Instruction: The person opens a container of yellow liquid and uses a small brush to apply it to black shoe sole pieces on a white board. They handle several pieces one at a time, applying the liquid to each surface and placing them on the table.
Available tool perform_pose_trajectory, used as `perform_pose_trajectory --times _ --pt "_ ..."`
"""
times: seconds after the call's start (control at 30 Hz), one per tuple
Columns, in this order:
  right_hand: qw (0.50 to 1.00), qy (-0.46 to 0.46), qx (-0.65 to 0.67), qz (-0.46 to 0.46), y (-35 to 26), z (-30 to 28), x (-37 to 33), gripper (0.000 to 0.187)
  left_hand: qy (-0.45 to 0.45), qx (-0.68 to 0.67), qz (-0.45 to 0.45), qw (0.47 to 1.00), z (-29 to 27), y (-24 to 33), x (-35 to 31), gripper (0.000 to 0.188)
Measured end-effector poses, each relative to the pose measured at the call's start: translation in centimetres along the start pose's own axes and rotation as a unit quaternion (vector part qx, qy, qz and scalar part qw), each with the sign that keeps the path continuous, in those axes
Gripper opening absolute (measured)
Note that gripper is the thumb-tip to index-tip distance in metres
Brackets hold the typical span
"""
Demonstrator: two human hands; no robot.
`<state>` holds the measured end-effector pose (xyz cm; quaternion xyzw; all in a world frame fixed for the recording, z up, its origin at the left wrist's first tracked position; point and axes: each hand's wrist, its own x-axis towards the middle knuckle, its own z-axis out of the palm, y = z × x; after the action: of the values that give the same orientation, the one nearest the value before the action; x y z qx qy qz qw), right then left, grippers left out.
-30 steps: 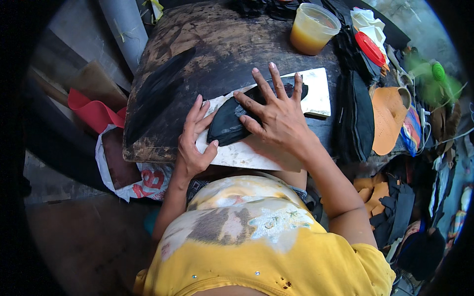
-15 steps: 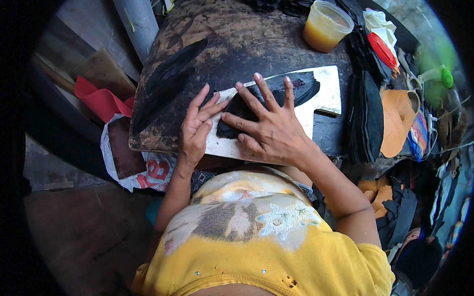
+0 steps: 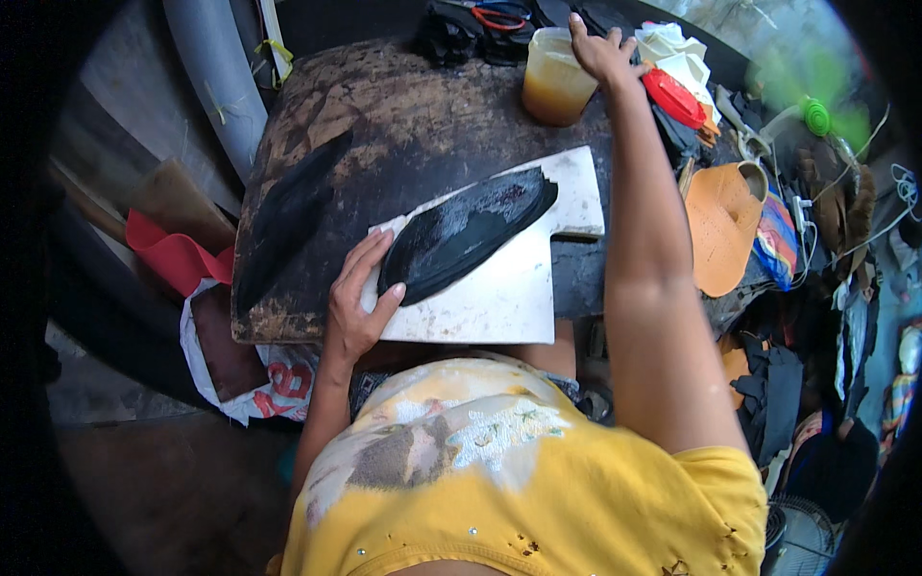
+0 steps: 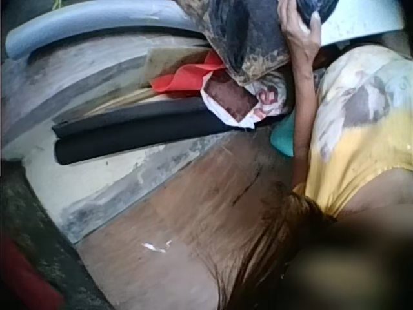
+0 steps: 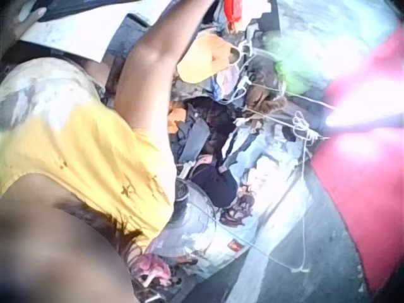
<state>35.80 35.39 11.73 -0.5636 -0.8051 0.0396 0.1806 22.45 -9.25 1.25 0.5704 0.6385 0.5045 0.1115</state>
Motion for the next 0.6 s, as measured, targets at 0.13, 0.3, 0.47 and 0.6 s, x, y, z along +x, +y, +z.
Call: perform_pose_trajectory --times 0.13,0.3,0.47,0.6 --pt "0.998 -0.034 -0.048 -0.026 0.7 0.8 2.7 0.078 -0.011 -0.008 0.019 1.000 -0.1 -0.5 -0.2 0.055" --pt "0.996 0.050 -0.007 -0.075 0.9 -3.1 -7.9 0.071 0.014 -0.079 -0.030 0.996 -0.1 -0.2 0.6 0.044" --pt "0.964 0.091 0.009 -0.251 -1.7 -1.0 -25.2 0.035 0.023 -0.014 -0.033 0.999 -0.4 0.2 4.4 0.027" --pt "0.940 0.006 0.060 -0.335 -1.4 0.4 -30.6 0.042 -0.069 0.034 -0.048 0.996 -0.6 1.1 7.1 0.026"
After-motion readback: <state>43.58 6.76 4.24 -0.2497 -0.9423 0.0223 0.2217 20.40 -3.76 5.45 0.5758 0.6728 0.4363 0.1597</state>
